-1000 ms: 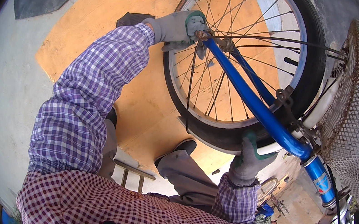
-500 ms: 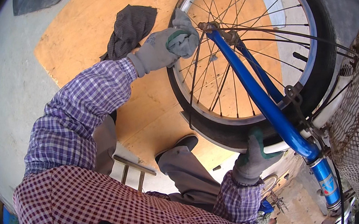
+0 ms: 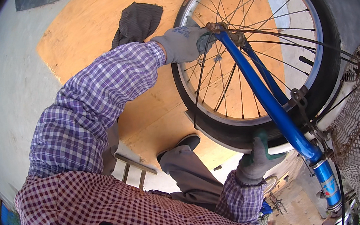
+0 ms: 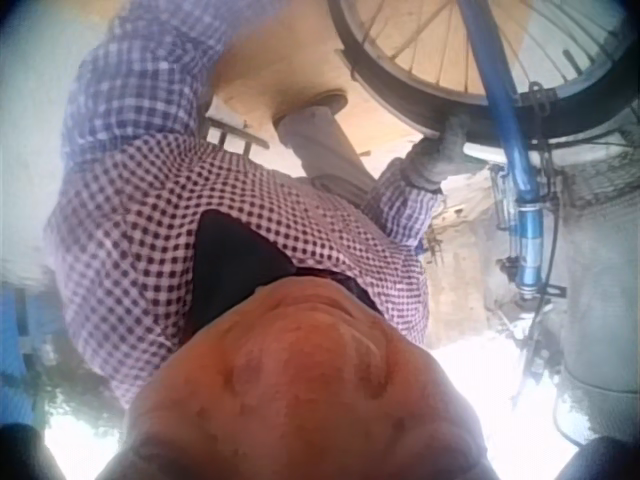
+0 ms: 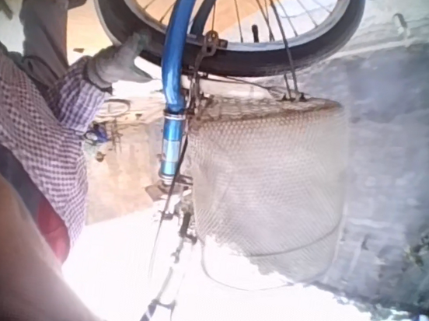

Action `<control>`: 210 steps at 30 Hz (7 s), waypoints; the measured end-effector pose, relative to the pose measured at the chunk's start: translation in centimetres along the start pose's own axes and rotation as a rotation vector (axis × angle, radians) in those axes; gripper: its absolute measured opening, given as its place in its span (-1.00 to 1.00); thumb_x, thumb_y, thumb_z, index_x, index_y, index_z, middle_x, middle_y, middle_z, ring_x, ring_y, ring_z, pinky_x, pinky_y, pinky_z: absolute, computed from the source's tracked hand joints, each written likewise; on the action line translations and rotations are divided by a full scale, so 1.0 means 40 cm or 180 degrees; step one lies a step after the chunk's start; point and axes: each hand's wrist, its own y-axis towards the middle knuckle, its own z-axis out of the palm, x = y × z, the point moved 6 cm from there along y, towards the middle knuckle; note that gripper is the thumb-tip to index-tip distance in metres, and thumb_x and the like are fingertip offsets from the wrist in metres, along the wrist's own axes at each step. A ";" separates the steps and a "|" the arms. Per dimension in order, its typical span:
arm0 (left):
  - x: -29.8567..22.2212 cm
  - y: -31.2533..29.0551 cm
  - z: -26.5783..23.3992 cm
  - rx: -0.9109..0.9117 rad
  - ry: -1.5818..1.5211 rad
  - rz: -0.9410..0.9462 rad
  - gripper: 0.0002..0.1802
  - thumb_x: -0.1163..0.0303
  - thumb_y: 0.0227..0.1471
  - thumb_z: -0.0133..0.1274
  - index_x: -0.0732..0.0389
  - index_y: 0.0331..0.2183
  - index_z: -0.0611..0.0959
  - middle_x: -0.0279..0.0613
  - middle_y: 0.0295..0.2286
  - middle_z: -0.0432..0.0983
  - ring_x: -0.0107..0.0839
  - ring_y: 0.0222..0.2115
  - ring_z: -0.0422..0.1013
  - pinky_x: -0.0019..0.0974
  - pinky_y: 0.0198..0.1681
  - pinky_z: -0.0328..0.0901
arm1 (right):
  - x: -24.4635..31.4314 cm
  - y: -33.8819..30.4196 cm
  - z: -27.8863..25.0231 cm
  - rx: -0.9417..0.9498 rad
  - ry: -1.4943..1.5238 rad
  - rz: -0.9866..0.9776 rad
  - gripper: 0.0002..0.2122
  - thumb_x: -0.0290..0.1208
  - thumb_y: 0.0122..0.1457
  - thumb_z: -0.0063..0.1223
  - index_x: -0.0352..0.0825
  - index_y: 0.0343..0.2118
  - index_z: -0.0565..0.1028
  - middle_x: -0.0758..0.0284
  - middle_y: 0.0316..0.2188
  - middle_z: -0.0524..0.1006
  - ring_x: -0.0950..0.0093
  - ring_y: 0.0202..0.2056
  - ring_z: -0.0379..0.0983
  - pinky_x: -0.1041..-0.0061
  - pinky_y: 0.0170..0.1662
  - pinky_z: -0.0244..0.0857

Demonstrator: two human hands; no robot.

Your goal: The person wipes the front wheel rim, spokes, and hub of a blue bicycle with a cloth while wearing gloves. They rotate the wheel to access different sections and continue wiping the tire and fork area before placing the cloth into the front basket.

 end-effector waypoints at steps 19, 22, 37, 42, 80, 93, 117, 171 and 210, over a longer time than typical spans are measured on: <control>-0.148 0.014 0.033 0.0100 -0.4035 -0.0109 -0.44 0.42 0.05 0.14 0.19 0.12 0.46 -0.10 -0.20 0.56 -0.31 -0.28 0.49 -0.28 -0.19 0.42 | -0.027 0.034 -0.126 -0.0368 0.0585 0.0391 -0.61 -0.57 0.09 0.09 -0.46 0.02 0.41 0.23 -0.10 0.56 0.43 -0.12 0.53 0.43 0.10 0.36; -0.039 0.066 0.024 0.0520 -0.1177 -0.0219 -0.29 0.23 -0.03 0.26 0.08 0.16 0.44 -0.05 0.08 0.40 -0.04 0.06 0.39 -0.12 0.04 0.36 | -0.028 0.073 -0.036 -0.0303 0.0823 0.0446 -0.59 -0.58 0.09 0.10 -0.47 0.04 0.40 0.23 -0.09 0.55 0.41 -0.10 0.52 0.42 0.12 0.35; -0.113 -0.050 0.085 0.0542 0.0493 -0.0731 -0.55 0.19 0.08 0.11 0.14 0.00 0.59 -0.10 -0.06 0.56 -0.13 -0.06 0.50 -0.15 0.02 0.38 | -0.024 0.014 -0.209 -0.0210 -0.0126 -0.0152 -0.67 -0.57 0.15 0.08 -0.53 -0.02 0.43 0.16 -0.06 0.51 0.38 -0.07 0.49 0.42 0.09 0.36; -0.202 0.036 0.122 0.0001 -0.2949 0.0539 -0.64 0.44 -0.01 0.22 0.22 -0.11 0.61 -0.18 -0.27 0.63 -0.46 -0.35 0.53 -0.37 -0.21 0.46 | -0.131 0.010 -0.258 -0.0441 0.0449 0.0542 -0.65 -0.62 0.10 0.10 -0.51 -0.02 0.42 0.20 -0.09 0.53 0.40 -0.10 0.50 0.44 0.08 0.37; -0.371 -0.022 0.349 0.0464 -0.2542 0.0468 -0.50 0.52 -0.01 0.13 0.26 0.04 0.54 -0.13 -0.10 0.57 -0.35 -0.14 0.53 -0.29 -0.04 0.46 | -0.243 0.097 -0.345 -0.0601 0.0514 0.0631 -0.63 -0.57 0.01 0.21 -0.46 -0.07 0.43 0.24 -0.18 0.55 0.42 -0.18 0.54 0.43 -0.01 0.45; -0.385 -0.043 0.333 0.0429 -0.5110 -0.0111 -0.78 0.56 0.05 0.07 0.28 -0.19 0.57 -0.24 -0.27 0.54 -0.39 -0.29 0.50 -0.29 -0.18 0.45 | -0.146 0.048 -0.316 -0.0646 0.0674 0.0949 -0.65 -0.57 0.04 0.20 -0.46 -0.09 0.44 0.26 -0.20 0.54 0.44 -0.20 0.54 0.45 -0.02 0.44; -0.722 -0.017 0.181 -0.1212 0.0210 0.1962 -0.51 0.45 0.02 0.13 0.28 0.03 0.54 0.03 -0.07 0.54 -0.19 -0.11 0.52 -0.19 0.01 0.43 | -0.251 0.132 -0.418 -0.0646 0.0797 0.0886 -0.32 -0.55 -0.12 0.39 -0.37 0.12 0.30 0.25 -0.06 0.44 0.37 -0.01 0.43 0.37 0.17 0.30; -0.430 0.271 -0.265 -0.1960 -0.1484 -0.0185 -0.53 0.45 0.04 0.14 0.11 0.04 0.54 -0.02 -0.10 0.57 -0.07 -0.16 0.55 -0.15 -0.07 0.47 | -0.041 0.208 -0.363 -0.0740 0.0428 0.0685 -0.46 -0.55 -0.11 0.36 -0.37 -0.01 0.36 0.30 -0.15 0.48 0.44 -0.18 0.45 0.43 -0.02 0.35; -0.795 0.086 -0.137 -0.2396 0.0250 0.1738 -0.51 0.28 0.01 0.25 0.23 -0.03 0.53 -0.01 -0.19 0.51 -0.06 -0.18 0.51 -0.08 -0.14 0.43 | -0.068 0.205 -0.529 -0.0625 0.0329 0.0436 -0.45 -0.60 -0.10 0.32 -0.40 0.01 0.37 0.30 -0.14 0.48 0.46 -0.14 0.44 0.45 0.02 0.35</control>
